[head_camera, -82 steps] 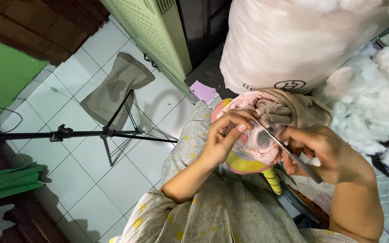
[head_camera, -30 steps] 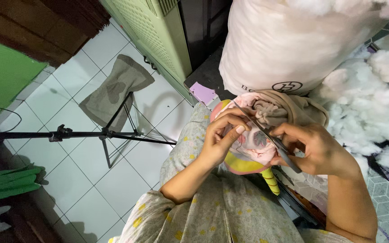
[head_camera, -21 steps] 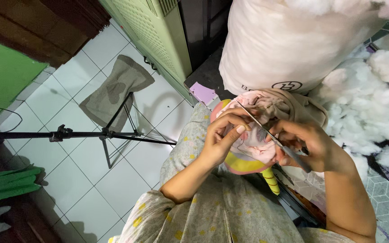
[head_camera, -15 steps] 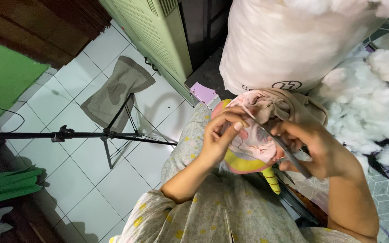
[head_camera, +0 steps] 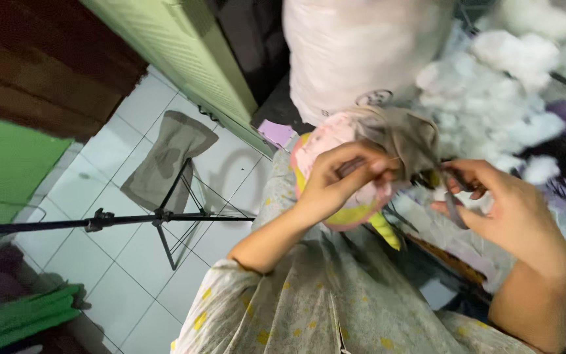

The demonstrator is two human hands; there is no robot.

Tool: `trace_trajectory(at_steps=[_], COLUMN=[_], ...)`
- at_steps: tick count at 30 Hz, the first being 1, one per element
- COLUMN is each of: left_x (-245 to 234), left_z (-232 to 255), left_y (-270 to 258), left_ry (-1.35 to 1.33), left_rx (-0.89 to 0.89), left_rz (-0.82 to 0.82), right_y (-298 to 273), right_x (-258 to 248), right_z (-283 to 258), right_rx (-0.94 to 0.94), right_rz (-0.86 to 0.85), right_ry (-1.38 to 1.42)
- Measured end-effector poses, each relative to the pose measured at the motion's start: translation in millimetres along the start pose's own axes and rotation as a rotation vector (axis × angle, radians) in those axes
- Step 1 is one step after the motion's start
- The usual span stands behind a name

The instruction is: The person stuffs a plush unicorn toy with white cotton batting. They repeatedly pull cotton from a nearby pile, insert it into the toy's opening, and adjust the fabric to distribute the filling. The person also uses scissors to trim a small thread on the toy's surface.

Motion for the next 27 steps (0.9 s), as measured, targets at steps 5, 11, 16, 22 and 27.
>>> trace_trajectory(at_steps=[5,11,16,22,27], left_x=[83,178,239,260,245], left_z=[-2,-41,-47,-86,-126], left_y=[31,89,108,105,90], left_ry=[0.265,0.279,0.051,0.131,0.414], left_rx=[0.1,0.249,0.483,0.39,0.386], left_rz=[-0.276,-0.453,-0.537,-0.529,-0.517], right_y=[-57,-119,-147,-158,-162], right_x=[-21,-23,-17,-4,-3], right_z=[60,140,183,217,237], right_rx=[0.082,0.373,0.46,0.559,0.638], right_rz=[0.169,0.235,0.273,0.262,0.215], right_ry=[-0.014,-0.227,-0.418,-0.601,-0.686])
Point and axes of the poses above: each hand's wrist, its own y-axis towards the middle knuckle, its own x-axis out of the palm, z = x × y, the point moved 10 cm from there along y, towards the middle knuckle, and after that the axes turned 5 degrees about -y, right-handed, at the moved point
